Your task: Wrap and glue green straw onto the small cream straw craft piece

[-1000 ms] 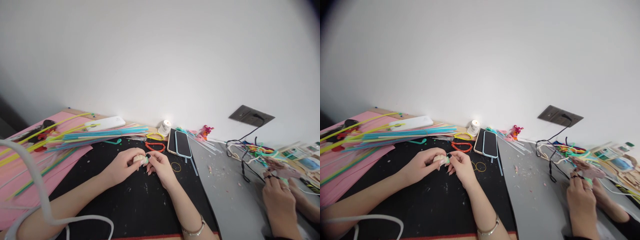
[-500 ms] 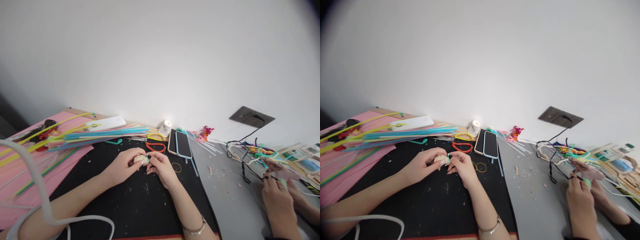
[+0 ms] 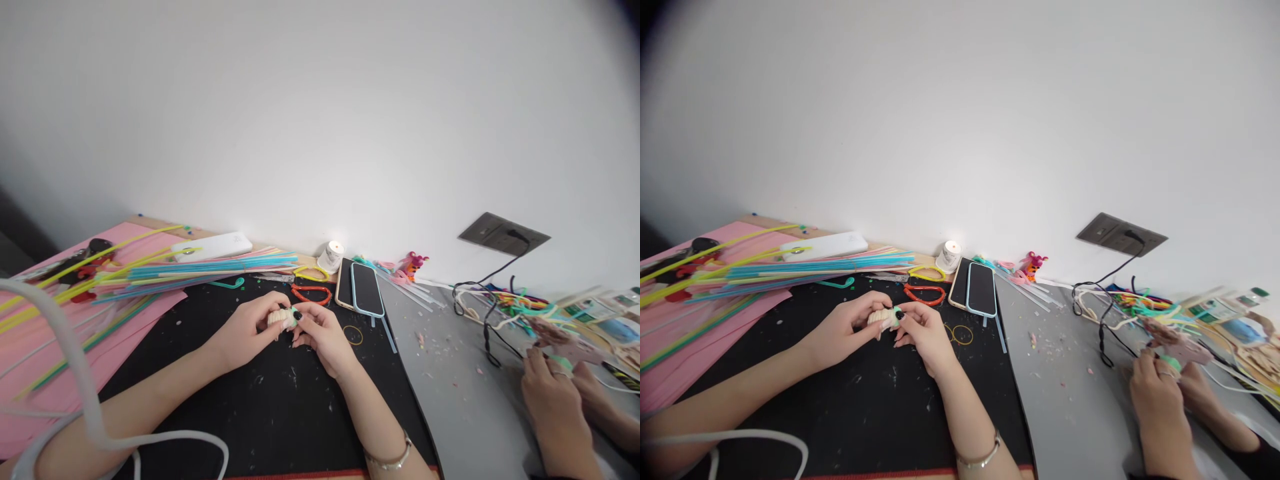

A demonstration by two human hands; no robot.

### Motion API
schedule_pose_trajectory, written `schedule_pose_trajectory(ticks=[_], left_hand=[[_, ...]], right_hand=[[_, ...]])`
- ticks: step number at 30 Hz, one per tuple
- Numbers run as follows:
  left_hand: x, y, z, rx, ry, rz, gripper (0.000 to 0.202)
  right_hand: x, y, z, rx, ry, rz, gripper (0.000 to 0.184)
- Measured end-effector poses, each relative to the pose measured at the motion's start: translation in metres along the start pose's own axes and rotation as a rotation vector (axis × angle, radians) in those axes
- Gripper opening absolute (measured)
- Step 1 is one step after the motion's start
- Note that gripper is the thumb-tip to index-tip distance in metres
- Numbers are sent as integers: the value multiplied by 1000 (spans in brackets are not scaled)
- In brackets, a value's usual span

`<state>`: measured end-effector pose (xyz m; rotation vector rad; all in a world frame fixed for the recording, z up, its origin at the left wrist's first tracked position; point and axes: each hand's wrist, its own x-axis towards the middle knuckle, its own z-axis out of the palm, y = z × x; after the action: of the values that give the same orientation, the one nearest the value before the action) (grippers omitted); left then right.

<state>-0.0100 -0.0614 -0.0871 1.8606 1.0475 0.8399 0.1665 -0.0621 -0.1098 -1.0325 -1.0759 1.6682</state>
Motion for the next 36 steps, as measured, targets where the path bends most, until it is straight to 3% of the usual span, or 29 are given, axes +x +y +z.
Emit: schedule_pose_trajectory(ticks=[13, 23, 28, 36], left_hand=[[0, -5, 1, 95, 30, 43, 17], [0, 0, 1, -46, 8, -9, 16], [2, -7, 4, -170, -8, -94, 16], [3, -12, 5, -225, -19, -109, 19]], right_hand=[[-1, -3, 0, 26, -34, 21, 27], [0, 1, -1, -5, -29, -16, 28], [2, 4, 0, -50, -27, -34, 26], [4, 7, -2, -30, -24, -20, 27]])
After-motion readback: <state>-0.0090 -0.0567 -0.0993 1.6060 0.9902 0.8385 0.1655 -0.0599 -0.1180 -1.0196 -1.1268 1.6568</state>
